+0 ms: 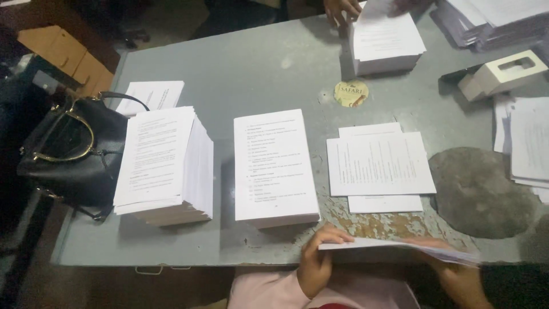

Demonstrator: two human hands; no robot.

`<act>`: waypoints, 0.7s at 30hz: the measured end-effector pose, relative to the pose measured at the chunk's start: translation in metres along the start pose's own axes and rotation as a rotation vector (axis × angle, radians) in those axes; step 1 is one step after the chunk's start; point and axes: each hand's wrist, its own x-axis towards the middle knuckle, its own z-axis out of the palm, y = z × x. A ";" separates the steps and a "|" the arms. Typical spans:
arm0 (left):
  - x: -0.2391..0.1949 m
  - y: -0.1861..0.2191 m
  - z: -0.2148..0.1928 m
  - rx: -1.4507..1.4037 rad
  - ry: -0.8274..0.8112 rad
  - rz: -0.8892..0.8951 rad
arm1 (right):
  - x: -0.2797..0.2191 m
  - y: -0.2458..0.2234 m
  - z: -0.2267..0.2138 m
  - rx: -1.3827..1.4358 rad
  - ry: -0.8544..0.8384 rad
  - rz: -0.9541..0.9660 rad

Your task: Counting and inspecting stacks of printed paper on a work table using a rubber finger tip.

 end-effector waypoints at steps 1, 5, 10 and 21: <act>0.001 -0.002 -0.002 -0.001 0.002 0.002 | 0.001 0.005 0.001 -0.003 -0.001 -0.002; -0.006 -0.007 -0.004 0.062 -0.036 -0.017 | 0.000 0.039 -0.001 -0.005 0.061 0.158; 0.001 -0.003 -0.007 0.025 -0.099 0.029 | -0.001 0.024 0.002 0.030 0.094 0.061; -0.020 -0.034 -0.009 0.054 -0.099 -0.175 | 0.002 0.005 -0.002 -0.010 -0.031 -0.119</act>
